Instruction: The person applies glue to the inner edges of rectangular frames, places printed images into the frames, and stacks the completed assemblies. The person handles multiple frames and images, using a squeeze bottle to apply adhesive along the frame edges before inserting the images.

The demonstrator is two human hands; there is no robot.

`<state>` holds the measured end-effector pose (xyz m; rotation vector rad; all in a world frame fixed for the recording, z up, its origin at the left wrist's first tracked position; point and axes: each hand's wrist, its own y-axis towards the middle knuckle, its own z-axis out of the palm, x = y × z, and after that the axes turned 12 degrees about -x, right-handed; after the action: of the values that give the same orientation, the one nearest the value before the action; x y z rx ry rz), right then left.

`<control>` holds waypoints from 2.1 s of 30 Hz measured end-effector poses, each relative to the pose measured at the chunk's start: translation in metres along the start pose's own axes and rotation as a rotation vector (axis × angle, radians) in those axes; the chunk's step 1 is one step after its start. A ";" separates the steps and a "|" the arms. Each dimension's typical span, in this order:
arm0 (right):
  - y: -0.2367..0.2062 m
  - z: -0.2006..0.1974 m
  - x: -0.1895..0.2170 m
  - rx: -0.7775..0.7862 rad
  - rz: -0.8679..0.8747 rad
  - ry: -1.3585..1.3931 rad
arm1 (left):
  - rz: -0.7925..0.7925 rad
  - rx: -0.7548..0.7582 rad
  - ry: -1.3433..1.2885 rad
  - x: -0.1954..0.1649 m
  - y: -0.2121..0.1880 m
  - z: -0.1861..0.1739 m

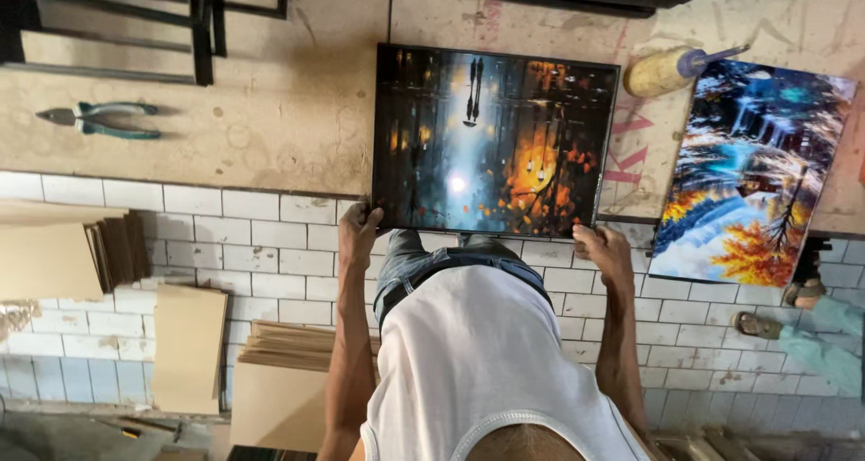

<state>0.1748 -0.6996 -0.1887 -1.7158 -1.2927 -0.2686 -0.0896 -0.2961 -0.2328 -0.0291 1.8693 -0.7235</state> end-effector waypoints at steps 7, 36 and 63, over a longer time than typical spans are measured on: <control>-0.009 0.002 0.037 0.139 -0.045 -0.052 | 0.185 -0.127 0.294 -0.016 0.001 -0.011; -0.023 0.002 0.092 0.242 -0.132 0.573 | 0.219 0.113 -0.179 -0.117 -0.013 -0.101; 0.254 -0.099 0.376 0.150 -0.424 0.315 | 0.686 0.083 0.550 -0.425 0.209 0.203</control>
<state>0.5801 -0.5383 -0.0300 -1.2046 -1.3871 -0.6445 0.3265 -0.0724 -0.0266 0.9004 2.1600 -0.3347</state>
